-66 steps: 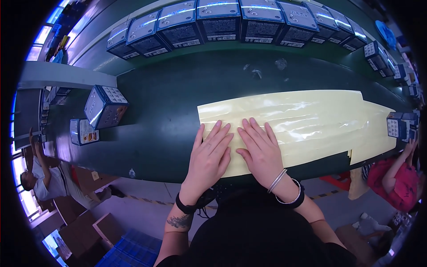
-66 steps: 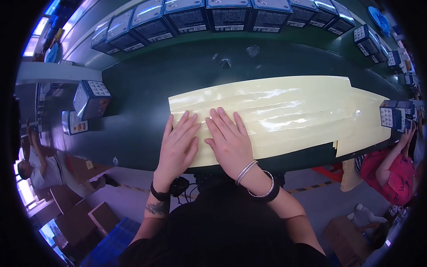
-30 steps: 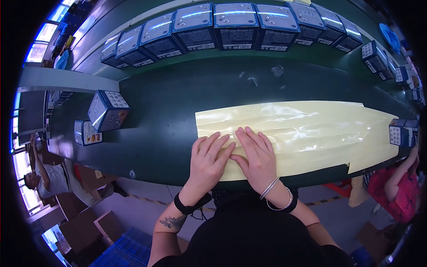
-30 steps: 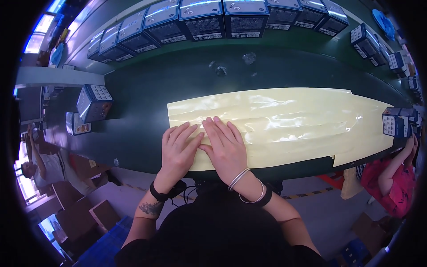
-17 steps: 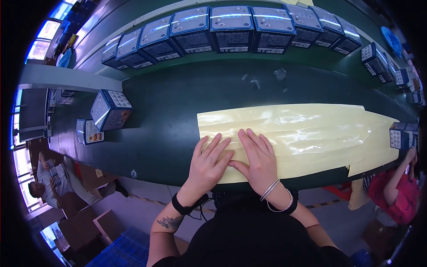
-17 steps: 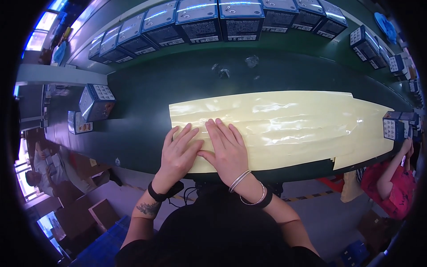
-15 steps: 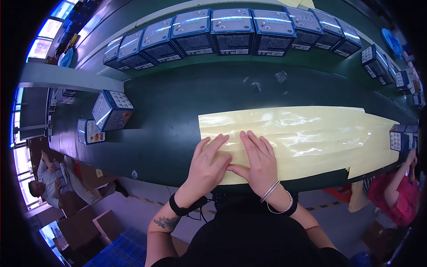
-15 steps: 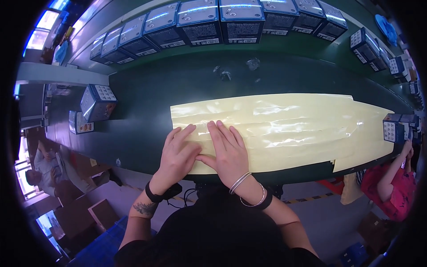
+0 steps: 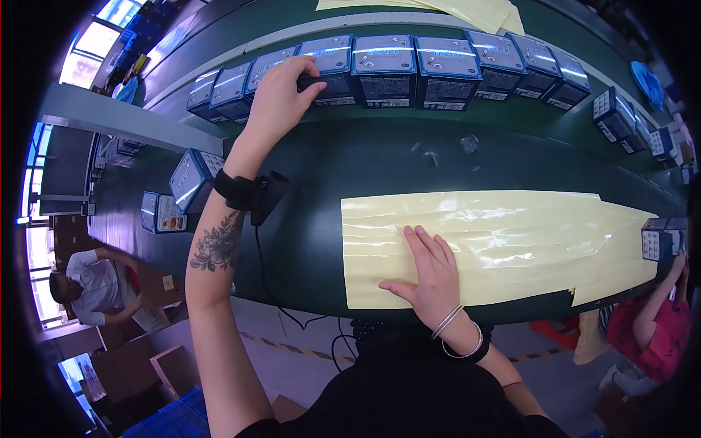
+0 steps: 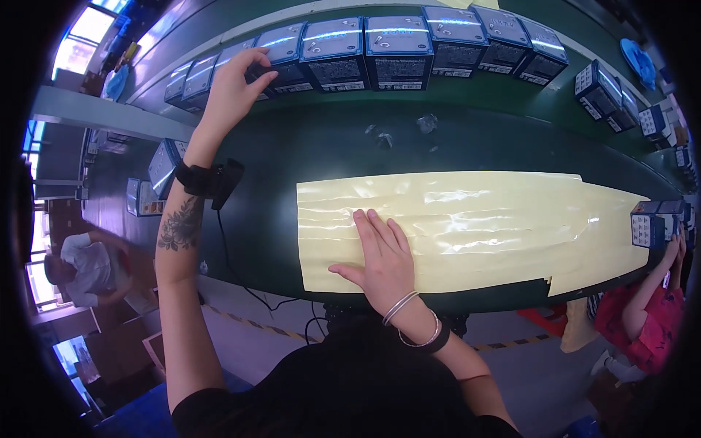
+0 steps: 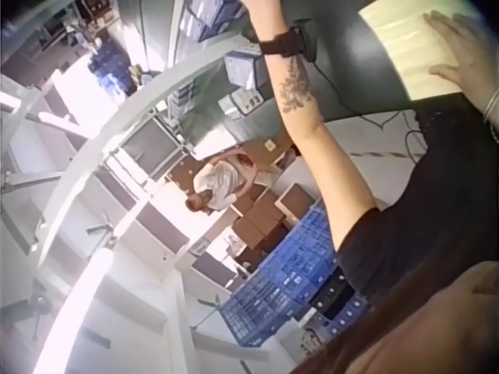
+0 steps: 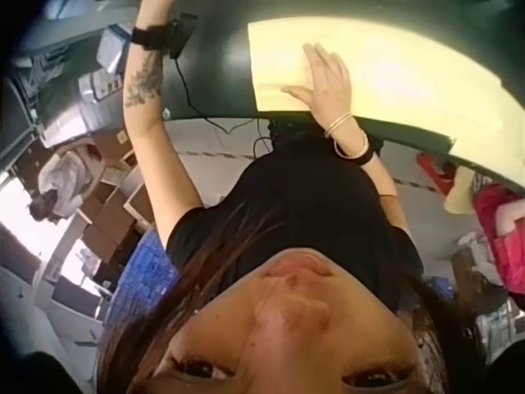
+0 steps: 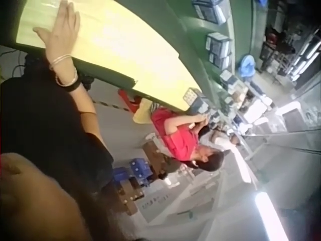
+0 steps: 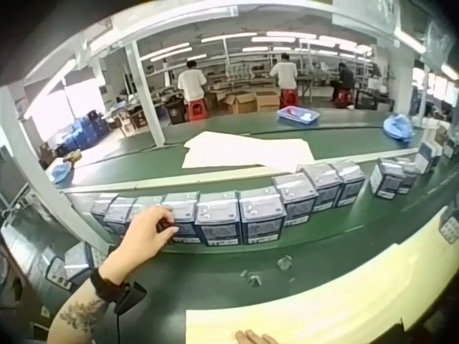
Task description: Packaging small blue boxes by wrapping them in yellow protective sheets on an assembly line.
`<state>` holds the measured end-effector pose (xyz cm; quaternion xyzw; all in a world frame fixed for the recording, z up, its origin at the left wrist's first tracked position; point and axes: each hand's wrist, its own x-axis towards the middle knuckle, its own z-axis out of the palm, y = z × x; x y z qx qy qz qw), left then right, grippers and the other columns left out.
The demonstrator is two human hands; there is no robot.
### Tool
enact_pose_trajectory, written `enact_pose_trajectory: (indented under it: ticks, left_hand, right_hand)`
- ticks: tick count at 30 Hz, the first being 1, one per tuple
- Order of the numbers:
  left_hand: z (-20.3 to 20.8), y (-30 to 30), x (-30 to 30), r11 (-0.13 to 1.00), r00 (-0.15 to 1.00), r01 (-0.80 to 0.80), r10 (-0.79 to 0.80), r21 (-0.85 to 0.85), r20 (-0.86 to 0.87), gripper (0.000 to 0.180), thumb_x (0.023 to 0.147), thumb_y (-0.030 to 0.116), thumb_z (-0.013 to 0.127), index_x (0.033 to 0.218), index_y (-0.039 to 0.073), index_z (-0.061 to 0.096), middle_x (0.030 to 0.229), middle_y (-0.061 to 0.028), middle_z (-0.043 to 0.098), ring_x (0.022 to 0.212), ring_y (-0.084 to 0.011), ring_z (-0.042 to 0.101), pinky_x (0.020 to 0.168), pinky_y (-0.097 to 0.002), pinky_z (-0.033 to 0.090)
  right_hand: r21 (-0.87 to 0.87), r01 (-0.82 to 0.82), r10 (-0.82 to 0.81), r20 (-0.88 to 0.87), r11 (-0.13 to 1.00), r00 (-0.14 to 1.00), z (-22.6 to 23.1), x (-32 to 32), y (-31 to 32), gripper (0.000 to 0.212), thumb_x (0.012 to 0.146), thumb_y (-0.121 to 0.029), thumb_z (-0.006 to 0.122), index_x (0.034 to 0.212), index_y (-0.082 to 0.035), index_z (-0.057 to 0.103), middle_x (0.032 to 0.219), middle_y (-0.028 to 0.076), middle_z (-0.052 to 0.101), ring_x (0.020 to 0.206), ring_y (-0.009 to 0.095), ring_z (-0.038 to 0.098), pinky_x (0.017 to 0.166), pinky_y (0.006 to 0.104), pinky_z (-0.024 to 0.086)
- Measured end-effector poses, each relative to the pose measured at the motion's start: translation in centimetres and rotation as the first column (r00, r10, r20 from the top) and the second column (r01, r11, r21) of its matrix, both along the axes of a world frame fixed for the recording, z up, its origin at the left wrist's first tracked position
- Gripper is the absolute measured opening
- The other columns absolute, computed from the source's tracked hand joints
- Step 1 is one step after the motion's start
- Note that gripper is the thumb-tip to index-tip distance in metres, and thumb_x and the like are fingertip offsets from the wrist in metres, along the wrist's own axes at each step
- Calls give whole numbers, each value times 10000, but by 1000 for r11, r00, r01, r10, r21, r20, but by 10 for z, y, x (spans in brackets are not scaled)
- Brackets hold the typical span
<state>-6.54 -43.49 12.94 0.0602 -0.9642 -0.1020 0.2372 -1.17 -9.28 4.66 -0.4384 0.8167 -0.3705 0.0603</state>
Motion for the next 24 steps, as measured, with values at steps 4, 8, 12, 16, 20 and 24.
enact_pose_trajectory:
  ticks: [4, 8, 12, 16, 20, 24]
  left_hand:
    - [-19, 0, -8, 998, 988, -67, 63, -22, -143, 142, 833, 132, 712, 913, 43, 636, 1113, -99, 674, 914, -300, 660, 810, -350, 513]
    - [-33, 1, -5, 974, 932, -76, -7, -214, -362, 139, 823, 125, 719, 921, 57, 649, 1074, -80, 679, 819, -275, 673, 723, -337, 534]
    - [-39, 0, -1, 929, 876, -127, -59, -347, -479, 145, 814, 96, 729, 936, 58, 660, 1081, -75, 677, 774, -230, 689, 662, -295, 541]
    - [-45, -1, 1, 954, 863, -133, -22, -268, -505, 141, 814, 97, 725, 946, 74, 681, 1067, -60, 672, 772, -216, 691, 653, -288, 542]
    - [-48, -11, 2, 945, 868, -90, -81, -314, -490, 152, 814, 98, 725, 963, 79, 698, 1083, -56, 667, 772, -211, 687, 672, -284, 544]
    - [-43, -10, 8, 949, 918, -119, -6, -291, -397, 192, 812, 104, 721, 1002, 82, 707, 1118, -71, 651, 874, -224, 667, 753, -311, 537]
  right_hand:
    - [5, -3, 3, -6, 1000, 1000, 0, 0, -1, 859, 701, -415, 801, 1348, 34, 458, 1326, 157, 559, 1281, 320, 489, 1082, 461, 340]
    - [3, 5, -5, -20, 1000, 1000, -2, 1, -1, 852, 701, -413, 801, 1344, 31, 463, 1334, 151, 555, 1284, 319, 486, 1081, 468, 339]
    - [7, 1, -1, -10, 1000, 1000, -2, 3, -1, 848, 699, -409, 803, 1342, 30, 466, 1335, 147, 555, 1283, 317, 487, 1079, 472, 339]
    - [6, 8, -8, -23, 1000, 1000, -3, 2, 2, 840, 699, -407, 803, 1337, 28, 471, 1333, 146, 557, 1284, 316, 486, 1079, 470, 340]
    - [20, 8, -8, -26, 1000, 1000, -3, 1, 2, 845, 702, -407, 801, 1340, 34, 466, 1331, 147, 557, 1278, 317, 489, 1079, 471, 340]
    - [-2, 12, -12, -15, 1000, 1000, -1, -1, -3, 784, 726, -381, 790, 1340, 0, 487, 1339, 144, 551, 1280, 312, 485, 1080, 467, 338]
